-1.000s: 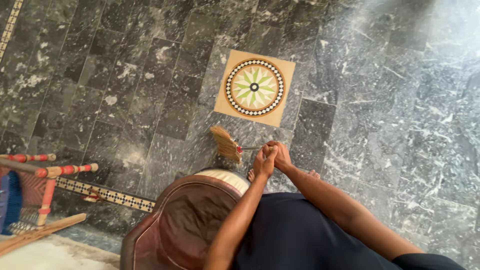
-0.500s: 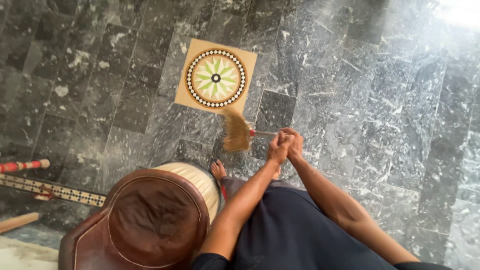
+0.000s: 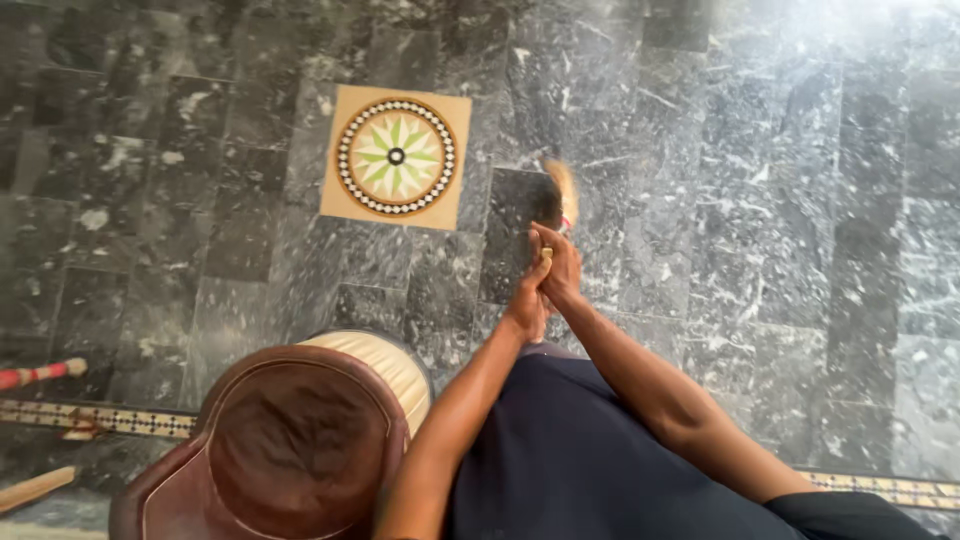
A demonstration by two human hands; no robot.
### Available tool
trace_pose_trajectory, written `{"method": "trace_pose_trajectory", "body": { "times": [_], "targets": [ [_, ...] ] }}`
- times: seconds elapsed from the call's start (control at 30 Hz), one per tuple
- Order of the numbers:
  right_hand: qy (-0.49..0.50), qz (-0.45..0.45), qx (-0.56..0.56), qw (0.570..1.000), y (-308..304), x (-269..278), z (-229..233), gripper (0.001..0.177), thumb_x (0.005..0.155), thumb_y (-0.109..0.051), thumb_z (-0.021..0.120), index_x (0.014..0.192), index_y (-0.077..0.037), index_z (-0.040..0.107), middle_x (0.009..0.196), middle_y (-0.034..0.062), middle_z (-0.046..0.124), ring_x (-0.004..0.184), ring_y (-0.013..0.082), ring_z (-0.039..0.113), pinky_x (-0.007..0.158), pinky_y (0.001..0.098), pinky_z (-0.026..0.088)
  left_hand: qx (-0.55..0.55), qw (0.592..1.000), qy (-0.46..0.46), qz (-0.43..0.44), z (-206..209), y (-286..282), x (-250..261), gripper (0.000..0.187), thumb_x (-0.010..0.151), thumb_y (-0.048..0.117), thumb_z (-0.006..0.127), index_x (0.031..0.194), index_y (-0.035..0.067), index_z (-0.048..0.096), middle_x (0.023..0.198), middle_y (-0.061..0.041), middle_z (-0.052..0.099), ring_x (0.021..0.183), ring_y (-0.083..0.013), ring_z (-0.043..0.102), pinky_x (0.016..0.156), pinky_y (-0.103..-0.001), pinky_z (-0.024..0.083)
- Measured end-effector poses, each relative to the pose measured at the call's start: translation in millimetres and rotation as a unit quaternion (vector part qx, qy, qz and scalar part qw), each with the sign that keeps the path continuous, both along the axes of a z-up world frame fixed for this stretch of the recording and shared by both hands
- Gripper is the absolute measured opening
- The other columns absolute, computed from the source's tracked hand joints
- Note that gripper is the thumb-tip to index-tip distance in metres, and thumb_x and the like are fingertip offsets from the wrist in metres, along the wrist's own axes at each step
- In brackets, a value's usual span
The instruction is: The person sweeps the tiled floor using a small hand broom, gathering dust and debris from corners and along walls before moving across the open room.
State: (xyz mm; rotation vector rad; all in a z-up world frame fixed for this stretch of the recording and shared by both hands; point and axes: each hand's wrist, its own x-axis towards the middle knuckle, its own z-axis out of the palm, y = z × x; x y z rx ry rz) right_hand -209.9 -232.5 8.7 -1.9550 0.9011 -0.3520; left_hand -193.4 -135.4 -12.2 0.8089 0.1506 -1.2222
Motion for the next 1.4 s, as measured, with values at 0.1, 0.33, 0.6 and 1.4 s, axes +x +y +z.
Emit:
{"method": "trace_pose_trajectory", "body": {
  "times": [0.1,0.33,0.6,1.4],
  "targets": [
    [0.027,0.005,0.027,0.999,26,16,44,0.039,0.101,-0.044,0.057,0.126,-0.018,0.073,0.115,0.0138,0.075,0.107,0.031,0.072,0.088,0.0417,0.053,0.115,0.992,0.054,0.016,26,23,-13,0.089,0.083,0.072,0.053,0.157,0.028,0.031,0.151,0.008,0.046,0.135,-0.0141,0.045,0.097,-0.045,0.042],
    [0.136,0.061,0.097,0.984,99,18,118,0.047,0.099,-0.054,0.052,0.129,-0.026,0.074,0.099,0.0125,0.076,0.095,0.0299,0.073,0.084,0.0416,0.052,-0.016,0.979,-0.041,0.197,95,74,-31,0.097,0.09,0.073,0.054,0.165,0.022,0.019,0.159,-0.005,0.037,0.139,-0.0266,0.04,0.107,-0.047,0.037],
    [-0.058,0.067,0.249,0.965,132,-33,58,0.045,0.098,-0.05,0.065,0.118,-0.012,0.076,0.099,0.01,0.08,0.084,0.0174,0.075,0.073,0.0327,0.058,0.162,0.918,-0.263,0.249,86,102,-79,0.095,0.103,0.064,0.05,0.173,0.013,0.012,0.181,-0.009,0.006,0.164,-0.0251,0.0,0.127,-0.044,0.008],
    [0.119,0.017,-0.016,0.993,-82,-164,-49,0.034,0.092,-0.044,0.075,0.092,-0.01,0.08,0.08,0.0184,0.074,0.077,0.0363,0.073,0.071,0.044,0.056,0.212,0.965,-0.139,-0.072,39,-66,-173,0.09,0.077,0.059,0.072,0.155,0.028,0.037,0.145,-0.002,0.053,0.124,-0.0192,0.052,0.081,-0.039,0.047]
  ]
}}
